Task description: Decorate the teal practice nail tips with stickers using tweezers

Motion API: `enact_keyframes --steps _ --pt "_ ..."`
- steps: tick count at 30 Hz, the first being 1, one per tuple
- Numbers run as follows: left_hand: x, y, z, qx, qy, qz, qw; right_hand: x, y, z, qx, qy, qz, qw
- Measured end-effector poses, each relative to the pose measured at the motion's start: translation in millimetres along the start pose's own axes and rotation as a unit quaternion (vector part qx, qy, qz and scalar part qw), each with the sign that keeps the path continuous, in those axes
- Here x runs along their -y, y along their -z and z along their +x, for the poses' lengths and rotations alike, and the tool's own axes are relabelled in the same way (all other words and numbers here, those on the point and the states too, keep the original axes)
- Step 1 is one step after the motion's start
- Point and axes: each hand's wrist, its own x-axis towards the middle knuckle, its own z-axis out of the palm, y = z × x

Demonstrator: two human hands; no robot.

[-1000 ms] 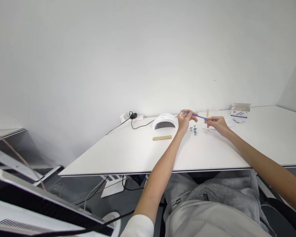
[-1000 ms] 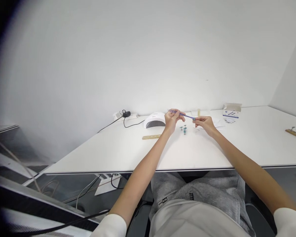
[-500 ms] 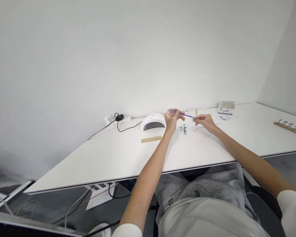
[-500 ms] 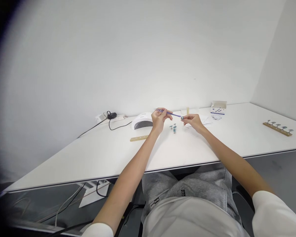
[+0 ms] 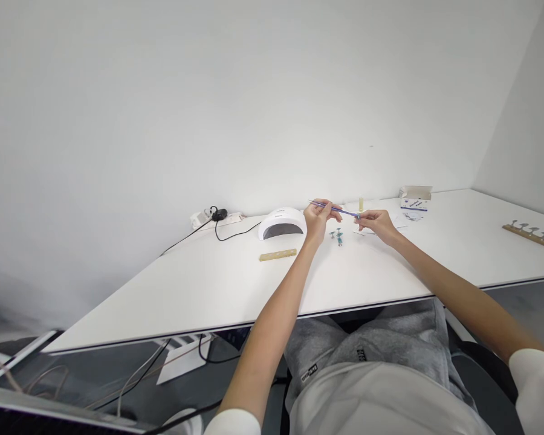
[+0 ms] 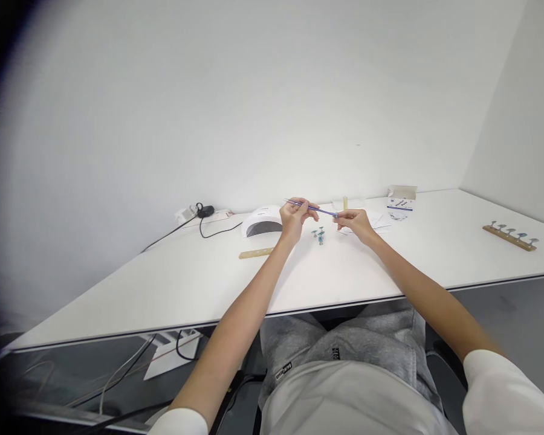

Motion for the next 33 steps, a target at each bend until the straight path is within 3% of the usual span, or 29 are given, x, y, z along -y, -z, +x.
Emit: enact_keyframes --steps 14,24,33 --pt "-2.1 17.3 11.1 -0.058 -0.007 -0.007 0.998 4.5 0.0 -2.7 0.032 0.026 -0.01 0.999" --pt "0.4 18.9 11.4 -0.057 -0.006 -0.01 0.998 6.5 -4.4 -6.6 0.058 0.022 -0.059 0.996" --pt "0.1 19.4 12.1 -0.063 0.003 -0.004 0.998 0.5 -7.9 -11.0 0.16 -0.009 -0.107 0.981"
